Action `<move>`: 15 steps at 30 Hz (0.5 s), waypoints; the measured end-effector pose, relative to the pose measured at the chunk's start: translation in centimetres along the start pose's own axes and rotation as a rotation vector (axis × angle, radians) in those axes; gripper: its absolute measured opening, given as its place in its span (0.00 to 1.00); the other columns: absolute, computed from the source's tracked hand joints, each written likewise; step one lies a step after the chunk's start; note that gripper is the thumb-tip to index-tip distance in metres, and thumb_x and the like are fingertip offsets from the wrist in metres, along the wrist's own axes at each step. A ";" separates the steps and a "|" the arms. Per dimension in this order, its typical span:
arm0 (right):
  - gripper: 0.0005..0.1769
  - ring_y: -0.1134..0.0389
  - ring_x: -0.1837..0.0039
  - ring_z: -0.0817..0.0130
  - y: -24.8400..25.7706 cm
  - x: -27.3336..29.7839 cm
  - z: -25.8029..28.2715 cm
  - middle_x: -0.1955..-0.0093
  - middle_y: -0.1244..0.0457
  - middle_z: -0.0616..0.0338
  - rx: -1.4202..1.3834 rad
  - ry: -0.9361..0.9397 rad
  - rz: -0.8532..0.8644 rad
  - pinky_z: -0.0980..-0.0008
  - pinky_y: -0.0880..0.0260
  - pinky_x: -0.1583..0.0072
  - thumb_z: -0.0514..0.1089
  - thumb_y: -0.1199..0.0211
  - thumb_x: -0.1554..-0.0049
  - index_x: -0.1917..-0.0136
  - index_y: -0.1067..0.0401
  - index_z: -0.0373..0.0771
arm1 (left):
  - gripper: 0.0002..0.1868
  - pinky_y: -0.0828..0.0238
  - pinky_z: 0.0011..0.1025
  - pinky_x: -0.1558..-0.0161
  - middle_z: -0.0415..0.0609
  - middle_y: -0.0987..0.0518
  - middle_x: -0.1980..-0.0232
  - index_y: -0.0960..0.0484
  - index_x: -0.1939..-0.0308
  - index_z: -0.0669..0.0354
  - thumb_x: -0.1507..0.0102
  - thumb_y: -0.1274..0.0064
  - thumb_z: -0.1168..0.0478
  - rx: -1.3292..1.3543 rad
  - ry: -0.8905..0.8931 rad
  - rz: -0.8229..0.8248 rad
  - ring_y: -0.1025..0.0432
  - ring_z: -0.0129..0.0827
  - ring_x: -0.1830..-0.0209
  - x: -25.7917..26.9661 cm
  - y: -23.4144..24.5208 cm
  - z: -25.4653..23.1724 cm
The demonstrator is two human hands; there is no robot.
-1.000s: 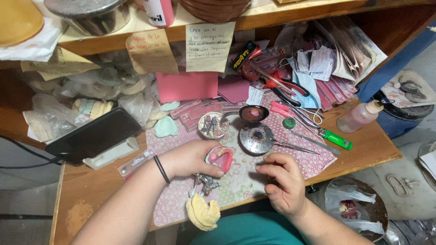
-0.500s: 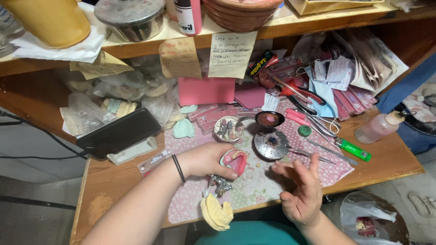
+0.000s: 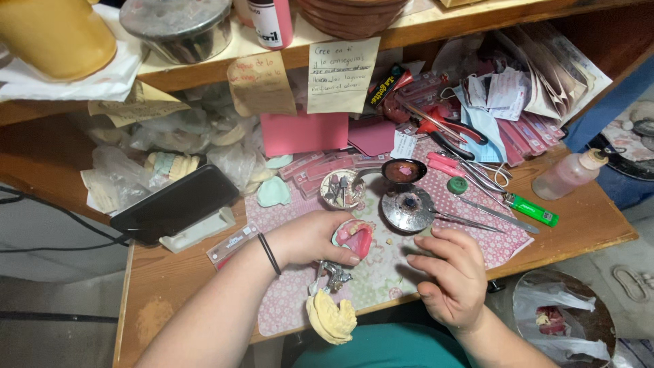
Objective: The person uses a fine brush to apply a pink substance to a dental prosthetic held in their left hand. They repeatedly dip the brush into a small container to reload the material and carefully paint the prosthetic's surface. The person then picks up a second prosthetic and joins the two pieces together.
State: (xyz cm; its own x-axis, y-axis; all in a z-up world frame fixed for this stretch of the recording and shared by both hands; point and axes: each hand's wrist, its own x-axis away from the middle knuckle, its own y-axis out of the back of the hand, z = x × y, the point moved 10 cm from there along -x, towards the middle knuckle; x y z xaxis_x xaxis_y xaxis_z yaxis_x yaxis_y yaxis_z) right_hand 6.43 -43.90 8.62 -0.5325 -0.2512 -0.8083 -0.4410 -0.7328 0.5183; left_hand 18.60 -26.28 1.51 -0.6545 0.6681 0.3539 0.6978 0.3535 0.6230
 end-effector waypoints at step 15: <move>0.27 0.24 0.49 0.52 1.4 -0.4 -1.5 0.62 0.30 0.57 -0.142 -0.049 -0.037 0.43 0.31 0.34 0.58 0.53 0.36 0.66 0.27 0.41 | 0.27 0.34 0.29 0.55 0.42 0.17 0.54 0.24 0.50 0.47 0.46 0.34 0.42 -0.041 0.024 0.000 0.25 0.33 0.56 -0.1 -0.1 0.4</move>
State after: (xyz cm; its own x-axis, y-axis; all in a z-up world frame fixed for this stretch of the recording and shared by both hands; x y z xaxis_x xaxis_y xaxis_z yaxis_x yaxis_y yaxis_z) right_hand 7.10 -45.79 9.28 -0.5539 -0.1938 -0.8097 -0.3565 -0.8237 0.4410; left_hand 18.68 -26.16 1.12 -0.6617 0.6521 0.3701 0.6855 0.3261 0.6510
